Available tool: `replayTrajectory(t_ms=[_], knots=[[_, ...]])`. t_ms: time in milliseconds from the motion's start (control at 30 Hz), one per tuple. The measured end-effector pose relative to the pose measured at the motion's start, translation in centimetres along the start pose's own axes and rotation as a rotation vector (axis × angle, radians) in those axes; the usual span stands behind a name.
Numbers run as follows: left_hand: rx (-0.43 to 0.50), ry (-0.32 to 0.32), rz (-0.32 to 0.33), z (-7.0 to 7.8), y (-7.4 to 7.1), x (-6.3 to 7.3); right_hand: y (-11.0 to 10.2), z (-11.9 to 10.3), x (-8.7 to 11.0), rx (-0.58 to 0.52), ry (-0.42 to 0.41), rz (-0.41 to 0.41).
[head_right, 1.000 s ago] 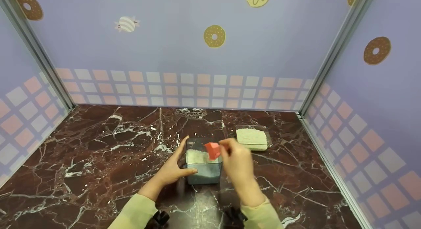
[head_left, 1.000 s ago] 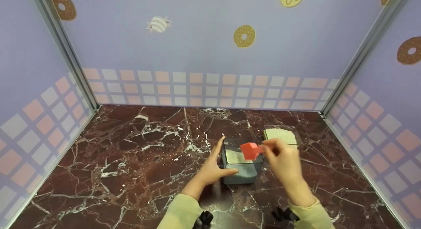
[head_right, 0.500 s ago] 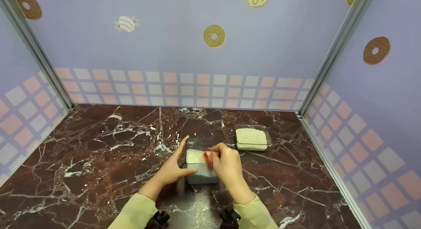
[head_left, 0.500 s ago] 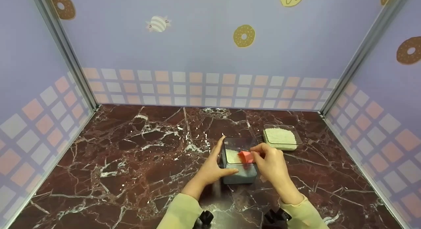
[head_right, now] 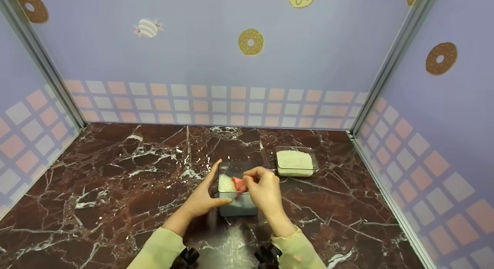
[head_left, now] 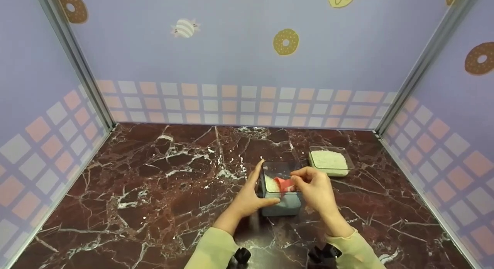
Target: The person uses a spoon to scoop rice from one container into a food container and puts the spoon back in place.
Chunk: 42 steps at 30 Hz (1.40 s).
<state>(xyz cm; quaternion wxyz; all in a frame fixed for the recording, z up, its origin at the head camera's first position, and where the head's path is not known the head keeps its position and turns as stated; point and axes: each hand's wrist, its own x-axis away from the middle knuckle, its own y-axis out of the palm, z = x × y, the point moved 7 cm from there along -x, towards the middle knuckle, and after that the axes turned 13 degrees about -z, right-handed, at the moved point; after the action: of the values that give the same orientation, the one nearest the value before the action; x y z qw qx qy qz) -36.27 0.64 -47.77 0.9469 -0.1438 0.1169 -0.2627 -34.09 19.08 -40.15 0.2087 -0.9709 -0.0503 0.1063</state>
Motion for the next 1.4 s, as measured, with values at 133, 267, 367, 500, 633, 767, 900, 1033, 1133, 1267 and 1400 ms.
replayTrajectory(t_ms=[133, 267, 367, 500, 633, 767, 900, 1033, 1133, 1267, 1400], knots=[[0.006, -0.005, -0.006, 0.0, 0.1, 0.0, 0.0, 0.7, -0.2, -0.158, 0.060, -0.024], [0.014, -0.015, -0.008, -0.1, 0.1, 0.1, -0.1, 1.0, -0.4, -0.286, 0.095, -0.036], [0.018, -0.014, -0.009, -0.1, 0.1, 0.0, -0.3, 1.2, -0.5, -0.337, 0.115, -0.039], [0.023, -0.012, -0.015, -0.2, 0.1, 0.0, -0.6, 1.3, -0.6, -0.408, 0.127, -0.047], [0.026, -0.006, -0.014, -0.2, 0.1, 0.0, -1.2, 2.0, -0.9, -0.490, 0.152, -0.061], [0.033, -0.005, -0.016, -0.1, 0.1, 0.0, -1.7, 3.0, -1.2, -0.527, 0.201, -0.090], [0.029, -0.019, -0.027, -0.2, 0.1, 0.0, -2.1, 3.9, -1.4, -0.578, 0.243, -0.115], [0.025, -0.031, -0.035, -0.3, 0.1, 0.0, -2.3, 4.6, -1.5, -0.655, 0.277, -0.128], [0.017, -0.033, -0.036, -0.3, 0.0, 0.0, -2.5, 5.0, -1.6, -0.696, 0.288, -0.135], [0.021, -0.030, -0.037, -0.4, 0.0, 0.0, -2.6, 5.3, -1.8, -0.725, 0.275, -0.140], [0.026, -0.042, -0.034, -0.4, 0.0, 0.0, -2.9, 5.6, -2.0, -0.752, 0.273, -0.140]])
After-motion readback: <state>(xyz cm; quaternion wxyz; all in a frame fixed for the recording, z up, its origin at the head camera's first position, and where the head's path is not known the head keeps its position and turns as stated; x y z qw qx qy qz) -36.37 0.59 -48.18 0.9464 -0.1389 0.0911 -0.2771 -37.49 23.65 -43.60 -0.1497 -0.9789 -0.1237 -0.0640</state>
